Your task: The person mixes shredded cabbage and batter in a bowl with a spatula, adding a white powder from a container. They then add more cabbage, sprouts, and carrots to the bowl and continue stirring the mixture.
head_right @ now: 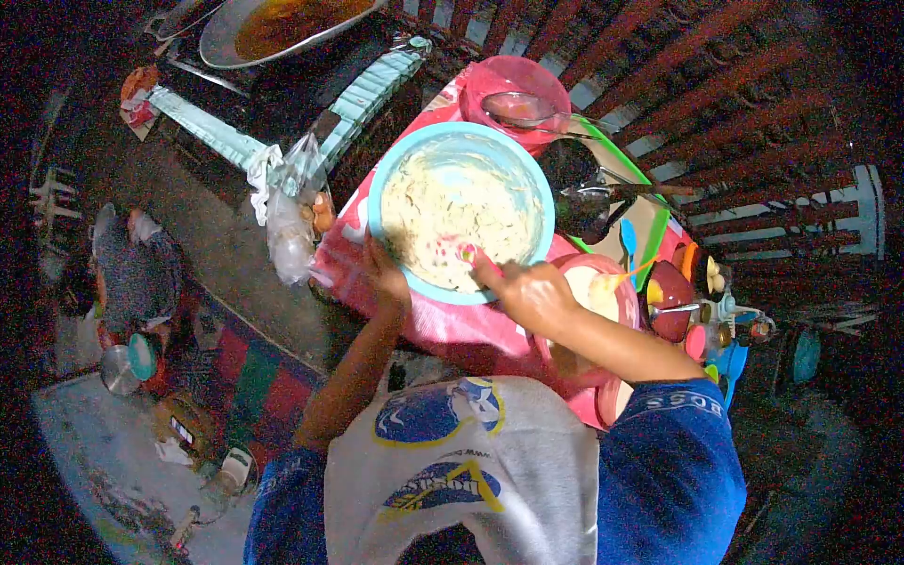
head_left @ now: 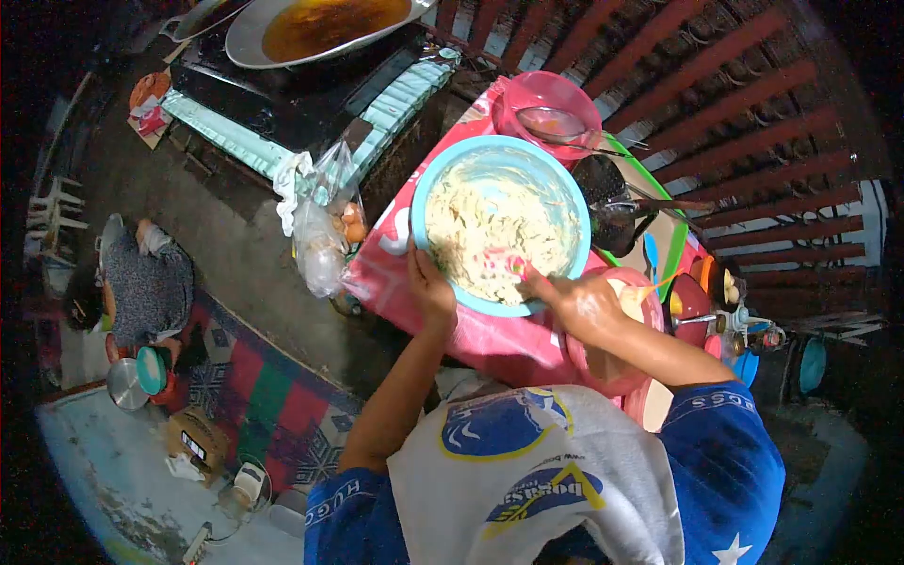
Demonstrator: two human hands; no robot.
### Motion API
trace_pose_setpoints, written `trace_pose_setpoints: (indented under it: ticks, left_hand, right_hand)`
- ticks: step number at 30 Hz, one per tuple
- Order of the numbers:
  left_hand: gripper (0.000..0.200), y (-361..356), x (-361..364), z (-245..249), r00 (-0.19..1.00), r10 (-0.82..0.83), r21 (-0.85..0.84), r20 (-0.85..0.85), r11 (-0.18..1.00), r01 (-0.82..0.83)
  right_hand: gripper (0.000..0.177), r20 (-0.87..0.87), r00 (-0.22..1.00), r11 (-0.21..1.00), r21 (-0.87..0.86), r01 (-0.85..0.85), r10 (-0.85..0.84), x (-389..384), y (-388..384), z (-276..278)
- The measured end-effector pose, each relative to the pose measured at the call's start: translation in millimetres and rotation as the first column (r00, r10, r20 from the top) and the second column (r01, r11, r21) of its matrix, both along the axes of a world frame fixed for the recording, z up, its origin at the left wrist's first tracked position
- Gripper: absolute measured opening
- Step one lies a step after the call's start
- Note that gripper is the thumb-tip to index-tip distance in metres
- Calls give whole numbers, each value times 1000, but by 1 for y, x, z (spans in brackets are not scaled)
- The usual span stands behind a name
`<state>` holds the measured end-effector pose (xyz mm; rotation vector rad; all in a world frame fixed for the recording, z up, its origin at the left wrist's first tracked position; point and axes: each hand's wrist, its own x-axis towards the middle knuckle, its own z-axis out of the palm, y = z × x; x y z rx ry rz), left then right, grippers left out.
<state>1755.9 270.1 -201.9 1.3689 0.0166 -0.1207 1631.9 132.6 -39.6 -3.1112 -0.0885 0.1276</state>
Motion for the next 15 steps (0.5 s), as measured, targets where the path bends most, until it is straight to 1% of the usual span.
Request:
trace_pose_setpoints:
  ticks: [1,2,3,4,5,6,7,8,9,10,11,12,13,14,15]
  left_hand:
    - [43,0,1,4,999,-29,-55,-41,998,27]
    - [43,0,1,3,999,-30,-55,-41,998,28]
    - [44,0,3,0,998,-47,-87,-47,995,43]
    - [44,0,5,-6,997,-64,-119,-53,991,57]
    - [44,7,11,-28,996,-63,-119,-56,991,56]
    - [43,18,21,-64,940,-142,361,310,932,22]
    - [43,24,28,-63,752,-365,713,549,674,-194]
    - [43,23,30,-61,754,-364,716,547,670,-196]
    - [43,19,37,-12,892,-288,435,348,892,119]
    - [44,16,43,15,947,-305,1,103,952,307]
    - [44,14,51,12,947,-304,5,108,952,305]
    - [43,14,60,7,925,-340,209,171,930,303]
    - [43,12,69,3,895,-385,404,224,873,274]
    - [43,9,78,2,894,-383,405,232,874,270]
    - [44,4,88,2,907,-420,293,21,870,396]
  right_hand:
    - [30,18,1000,1000,-27,-13,13,-9,-2,4]
    - [29,35,999,998,-53,-25,26,-15,-6,9]
    - [27,-1,1000,998,-67,20,-20,-18,-12,19]
    - [23,-52,992,993,-36,116,-117,-13,-18,37]
    - [21,-26,977,976,34,213,-212,-13,-31,37]
    - [20,-6,952,947,106,304,-305,-11,-43,35]
    - [20,-22,922,917,100,387,-387,-5,-53,32]
    - [21,-37,885,880,94,466,-465,4,-62,28]
    - [22,-130,839,838,81,539,-528,19,-68,25]
    - [26,-183,814,817,83,571,-551,30,-85,3]
    - [30,-204,789,801,36,597,-579,47,-93,-13]
    - [36,-295,758,783,51,620,-581,64,-109,-38]
    - [40,-341,761,795,61,604,-552,84,-116,-61]
    - [39,-316,826,729,392,561,-466,93,-134,-110]
    - [33,-385,810,637,501,586,-442,112,-119,-95]
